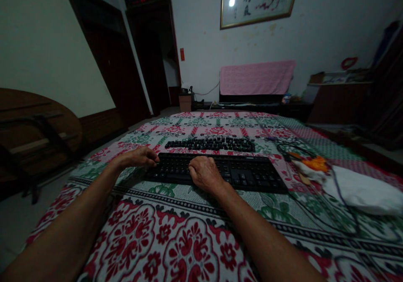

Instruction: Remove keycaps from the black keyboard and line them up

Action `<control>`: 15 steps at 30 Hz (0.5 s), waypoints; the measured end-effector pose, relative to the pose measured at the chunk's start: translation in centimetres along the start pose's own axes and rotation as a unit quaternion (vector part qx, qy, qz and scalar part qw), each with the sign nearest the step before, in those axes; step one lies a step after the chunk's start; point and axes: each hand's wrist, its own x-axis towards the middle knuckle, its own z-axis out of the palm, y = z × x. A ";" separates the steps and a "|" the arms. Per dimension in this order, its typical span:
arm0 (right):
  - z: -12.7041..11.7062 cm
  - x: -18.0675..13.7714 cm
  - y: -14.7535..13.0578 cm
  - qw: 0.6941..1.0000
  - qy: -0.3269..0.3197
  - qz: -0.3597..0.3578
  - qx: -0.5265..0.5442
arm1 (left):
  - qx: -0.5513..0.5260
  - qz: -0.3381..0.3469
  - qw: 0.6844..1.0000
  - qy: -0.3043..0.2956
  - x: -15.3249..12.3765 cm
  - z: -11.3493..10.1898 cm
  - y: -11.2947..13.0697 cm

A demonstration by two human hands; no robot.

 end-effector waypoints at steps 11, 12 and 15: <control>0.0 0.1 -0.1 1.000 -0.003 0.004 -0.001 | 0.004 0.006 1.000 0.008 -0.2 -0.4 -0.5; 0.0 0.1 0.0 1.000 -0.003 0.003 -0.001 | 0.000 0.005 1.000 0.007 -0.2 -0.4 -0.7; 0.0 0.1 0.0 1.000 -0.007 0.004 -0.002 | -0.003 0.002 1.000 -0.003 -0.2 -0.6 -1.0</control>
